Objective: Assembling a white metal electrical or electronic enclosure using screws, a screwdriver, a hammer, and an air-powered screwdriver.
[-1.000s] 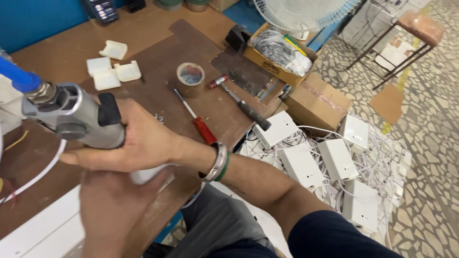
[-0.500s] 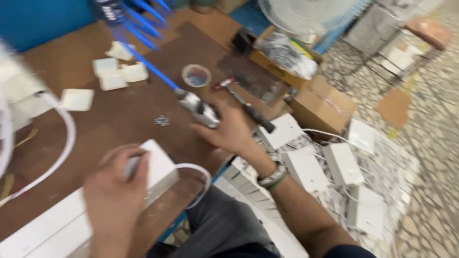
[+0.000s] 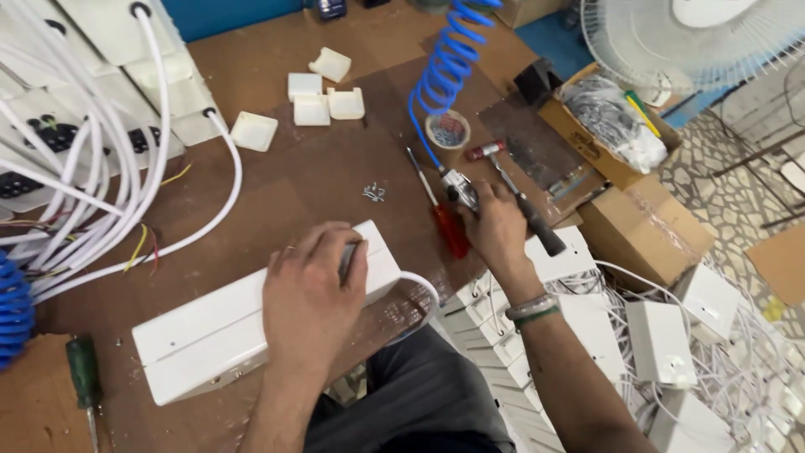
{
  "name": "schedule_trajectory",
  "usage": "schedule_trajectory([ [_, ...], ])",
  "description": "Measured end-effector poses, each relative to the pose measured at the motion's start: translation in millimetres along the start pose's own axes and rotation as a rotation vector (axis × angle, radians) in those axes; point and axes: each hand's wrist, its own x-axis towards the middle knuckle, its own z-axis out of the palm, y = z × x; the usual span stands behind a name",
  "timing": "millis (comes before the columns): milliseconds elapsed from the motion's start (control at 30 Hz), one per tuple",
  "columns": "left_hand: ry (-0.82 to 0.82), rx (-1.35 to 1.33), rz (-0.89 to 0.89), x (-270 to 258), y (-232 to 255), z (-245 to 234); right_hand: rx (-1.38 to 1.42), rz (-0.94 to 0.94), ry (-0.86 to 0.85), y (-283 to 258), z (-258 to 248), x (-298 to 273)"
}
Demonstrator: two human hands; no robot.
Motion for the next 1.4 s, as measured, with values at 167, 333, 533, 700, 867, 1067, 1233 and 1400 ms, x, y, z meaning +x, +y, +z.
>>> schedule_trajectory([
  [167,0.033,0.073,0.042,0.3,2.9,-0.6,0.096,-0.292,0.059,-80.1,-17.7,18.5],
  [333,0.073,0.098,0.06,2.1,6.8,-5.4,0.203,-0.443,-0.115,-86.2,60.6,58.1],
  [533,0.074,0.074,0.062,5.2,9.0,-4.4,0.11,-0.366,-0.199,-86.6,68.8,69.3],
  [700,0.092,0.142,0.102,1.6,10.2,-5.0,-0.051,-0.311,-0.301,-94.3,68.7,75.1],
  [867,0.104,0.138,0.105,-1.7,11.7,-4.9,-0.078,-0.347,-0.31,-105.5,66.0,77.4],
  [1067,0.127,0.061,0.095,-6.5,12.7,-7.1,-0.051,-0.325,-0.324,-103.4,75.8,80.3],
  [1233,0.181,-0.074,0.063,-7.3,12.5,-17.6,-0.068,-0.33,-0.328,-94.2,92.6,89.1],
  [1400,0.325,-0.51,-0.015,-11.3,5.0,-30.1,0.038,-0.434,-0.223,-80.3,97.2,86.2],
])
